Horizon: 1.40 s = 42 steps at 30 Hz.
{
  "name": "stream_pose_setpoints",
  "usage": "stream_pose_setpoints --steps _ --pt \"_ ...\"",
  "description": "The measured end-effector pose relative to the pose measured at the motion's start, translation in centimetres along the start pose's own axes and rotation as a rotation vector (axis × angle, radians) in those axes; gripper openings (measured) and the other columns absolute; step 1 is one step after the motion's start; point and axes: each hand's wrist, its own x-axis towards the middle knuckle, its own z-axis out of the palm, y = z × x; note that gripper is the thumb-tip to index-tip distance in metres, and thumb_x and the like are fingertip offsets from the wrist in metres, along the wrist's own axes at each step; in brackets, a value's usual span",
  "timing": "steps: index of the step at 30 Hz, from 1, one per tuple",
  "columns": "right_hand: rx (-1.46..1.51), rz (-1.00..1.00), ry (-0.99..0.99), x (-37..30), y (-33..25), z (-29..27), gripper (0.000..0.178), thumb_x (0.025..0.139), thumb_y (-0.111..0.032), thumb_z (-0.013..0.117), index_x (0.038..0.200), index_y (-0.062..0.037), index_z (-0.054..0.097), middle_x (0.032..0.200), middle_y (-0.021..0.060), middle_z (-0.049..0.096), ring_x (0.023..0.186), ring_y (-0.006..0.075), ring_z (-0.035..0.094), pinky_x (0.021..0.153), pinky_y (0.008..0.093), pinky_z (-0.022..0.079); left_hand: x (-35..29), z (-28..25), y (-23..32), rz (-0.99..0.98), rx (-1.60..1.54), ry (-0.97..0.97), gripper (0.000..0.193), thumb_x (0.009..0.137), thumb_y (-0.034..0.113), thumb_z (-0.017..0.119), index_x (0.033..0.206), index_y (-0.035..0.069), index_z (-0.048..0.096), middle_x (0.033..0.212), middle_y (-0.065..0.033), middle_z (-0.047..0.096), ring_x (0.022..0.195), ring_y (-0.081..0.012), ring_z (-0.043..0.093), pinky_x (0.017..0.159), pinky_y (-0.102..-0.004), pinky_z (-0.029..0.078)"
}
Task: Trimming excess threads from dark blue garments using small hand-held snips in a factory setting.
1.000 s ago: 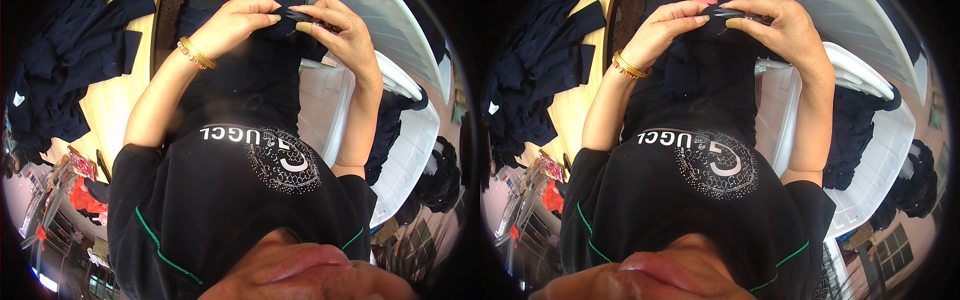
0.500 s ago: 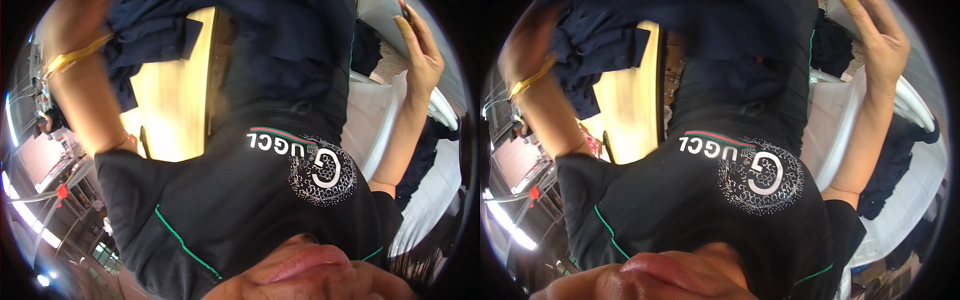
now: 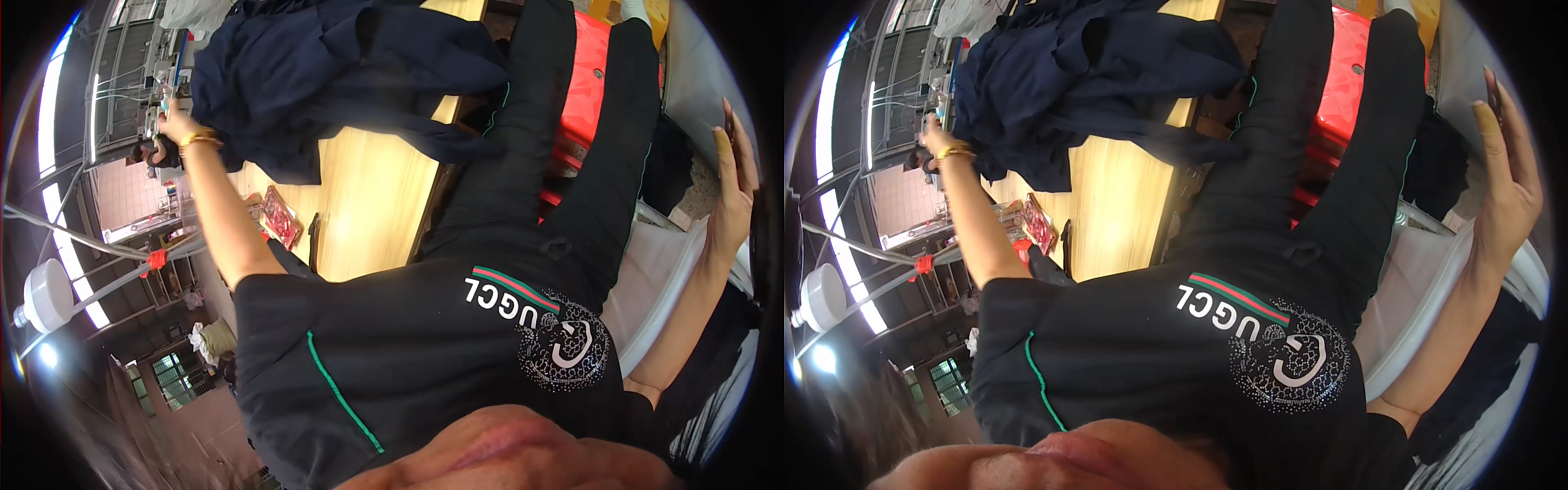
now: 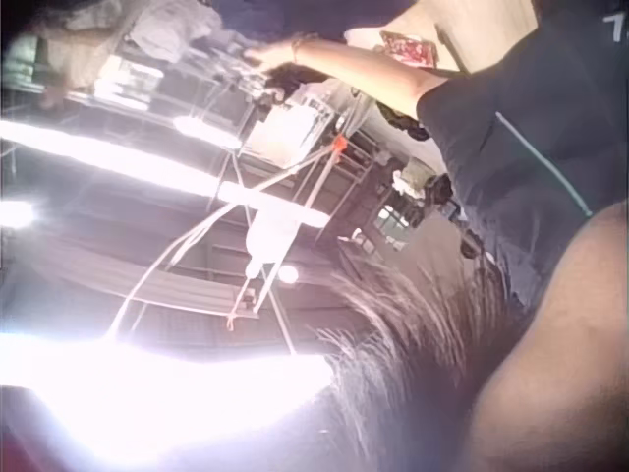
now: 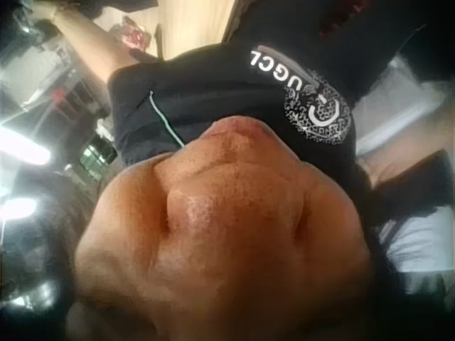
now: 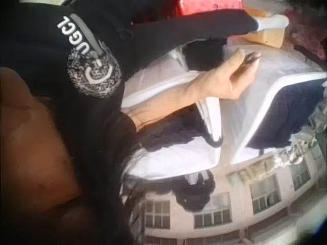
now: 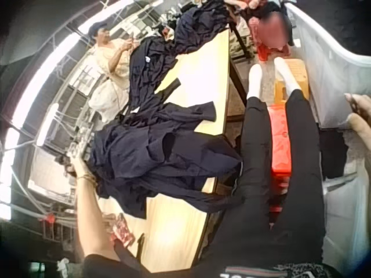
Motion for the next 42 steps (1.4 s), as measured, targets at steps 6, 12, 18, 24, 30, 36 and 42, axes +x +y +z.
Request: stream_pose_setpoints --steps 6,12,18,24,30,36,42 --pt "0.255 -0.102 0.026 1.8 -3.2 3.7 0.023 0.095 -0.009 0.074 0.114 0.0042 0.073 0.111 0.0126 0.075 0.099 0.0168 0.073 0.085 0.0262 0.057 -7.2 4.6 -3.0 0.17 0.158 -0.179 0.122 0.08 0.071 0.073 0.151 -0.018 0.03 0.16 -0.039 0.025 0.152 -0.0493 0.016 0.127 -0.0479 0.013" --pt "0.174 0.08 0.009 0.9 0.9 2.2 0.036 0.096 -0.007 0.071 0.131 -0.0012 0.069 0.128 0.0098 0.072 0.105 0.0097 0.067 0.082 0.0193 0.048 -2.0 10.3 -8.2 0.35 0.143 -0.155 0.087 0.082 0.057 0.078 0.139 -0.005 0.056 0.147 -0.0268 0.053 0.142 -0.0448 0.037 0.123 -0.0485 0.022" --pt "0.276 0.058 0.015 0.0 0.7 4.2 0.032 0.096 -0.012 0.074 0.125 0.0005 0.071 0.117 0.0106 0.075 0.09 0.0085 0.067 0.064 0.0184 0.043 14.7 11.2 -13.2 0.681 0.685 -0.012 0.085 0.086 0.071 0.066 0.136 0.003 0.06 0.123 -0.0308 0.065 0.121 -0.0488 0.055 0.109 -0.0556 0.039" --pt "0.054 -0.048 0.002 -0.5 -3.4 4.7 0.028 0.089 -0.009 0.08 0.115 0.0018 0.074 0.098 0.0039 0.071 0.087 0.0095 0.064 0.078 0.0243 0.051 10.8 20.5 -15.2 0.591 0.791 0.032 0.109 0.073 0.09 0.058 0.136 0.001 0.059 0.136 -0.0299 0.058 0.13 -0.0516 0.052 0.11 -0.0607 0.041" --pt "0.557 0.021 0.143 0.6 -3.7 7.3 0.032 0.092 -0.017 0.079 0.117 0.0018 0.073 0.093 0.0041 0.072 0.085 0.0089 0.063 0.077 0.0258 0.052 5.3 17.7 -9.8 0.015 0.283 -0.003 0.096 0.074 0.062 0.082 0.133 -0.01 0.057 0.135 -0.0348 0.055 0.126 -0.0495 0.055 0.108 -0.0554 0.046" --pt "0.47 0.327 0.367 -0.9 -6.4 -3.2 0.03 0.098 -0.031 0.071 0.108 -0.0022 0.075 0.074 -0.0038 0.06 0.058 0.0067 0.052 0.052 0.023 0.04 -11.0 17.8 3.5 0.839 0.081 -0.201 0.097 0.08 0.061 0.08 0.148 -0.001 0.049 0.155 -0.0334 0.04 0.148 -0.0483 0.031 0.122 -0.056 0.024" --pt "0.144 0.58 0.646 -13.9 1.6 -19.5 0.033 0.102 -0.038 0.062 0.101 -0.0092 0.077 0.069 -0.0039 0.057 0.052 0.0065 0.049 0.044 0.022 0.034 -23.6 16.4 13.9 0.97 -0.221 -0.513 0.08 0.087 0.045 0.08 0.151 0.008 0.049 0.162 -0.0273 0.032 0.154 -0.0385 0.025 0.125 -0.0514 0.019"
